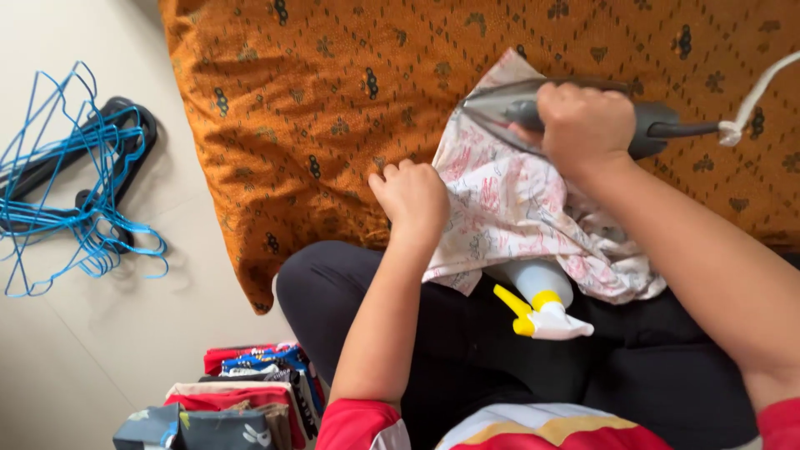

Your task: Ironing a patterned shirt and a piece of fabric while sitting on the floor.

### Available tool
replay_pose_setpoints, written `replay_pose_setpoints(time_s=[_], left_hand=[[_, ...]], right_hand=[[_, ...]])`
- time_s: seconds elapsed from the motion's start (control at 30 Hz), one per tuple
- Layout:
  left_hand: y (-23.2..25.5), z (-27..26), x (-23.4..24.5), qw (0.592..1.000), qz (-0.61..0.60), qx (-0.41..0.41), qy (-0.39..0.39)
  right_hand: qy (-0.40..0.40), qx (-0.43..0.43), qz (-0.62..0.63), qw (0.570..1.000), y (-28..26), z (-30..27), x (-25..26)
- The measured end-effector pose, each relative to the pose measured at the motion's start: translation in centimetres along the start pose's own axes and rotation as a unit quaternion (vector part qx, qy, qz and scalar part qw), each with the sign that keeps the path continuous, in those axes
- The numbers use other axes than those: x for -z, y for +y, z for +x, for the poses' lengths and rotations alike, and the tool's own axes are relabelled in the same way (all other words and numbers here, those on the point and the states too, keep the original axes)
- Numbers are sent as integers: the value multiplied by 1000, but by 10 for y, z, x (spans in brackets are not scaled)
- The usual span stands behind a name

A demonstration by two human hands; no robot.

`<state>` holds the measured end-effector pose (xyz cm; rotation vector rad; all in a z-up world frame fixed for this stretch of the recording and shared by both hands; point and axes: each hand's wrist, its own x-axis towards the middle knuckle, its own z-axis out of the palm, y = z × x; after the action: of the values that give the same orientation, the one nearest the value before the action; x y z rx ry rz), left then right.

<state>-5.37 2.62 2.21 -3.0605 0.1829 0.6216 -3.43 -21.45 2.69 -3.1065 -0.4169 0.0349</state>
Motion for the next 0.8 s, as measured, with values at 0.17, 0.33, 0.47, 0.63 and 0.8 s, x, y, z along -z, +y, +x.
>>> replay_pose_setpoints(time_s=[0.17, 0.33, 0.47, 0.63, 0.8], left_hand=[[2, 4, -6, 1000, 14, 2, 5], [2, 4, 4, 1000, 11, 8, -19], [1, 0, 14, 997, 8, -4, -76], [8, -1, 17, 998, 10, -13, -68], [9, -2, 13, 997, 30, -10, -69]], right_hand=[[97, -58, -112, 987, 20, 48, -17], [-4, -31, -61, 998, 10, 42, 10], [-122, 13, 29, 992, -21, 12, 13], [59, -1, 24, 998, -38, 38, -7], [116, -32, 19, 993, -44, 68, -8]])
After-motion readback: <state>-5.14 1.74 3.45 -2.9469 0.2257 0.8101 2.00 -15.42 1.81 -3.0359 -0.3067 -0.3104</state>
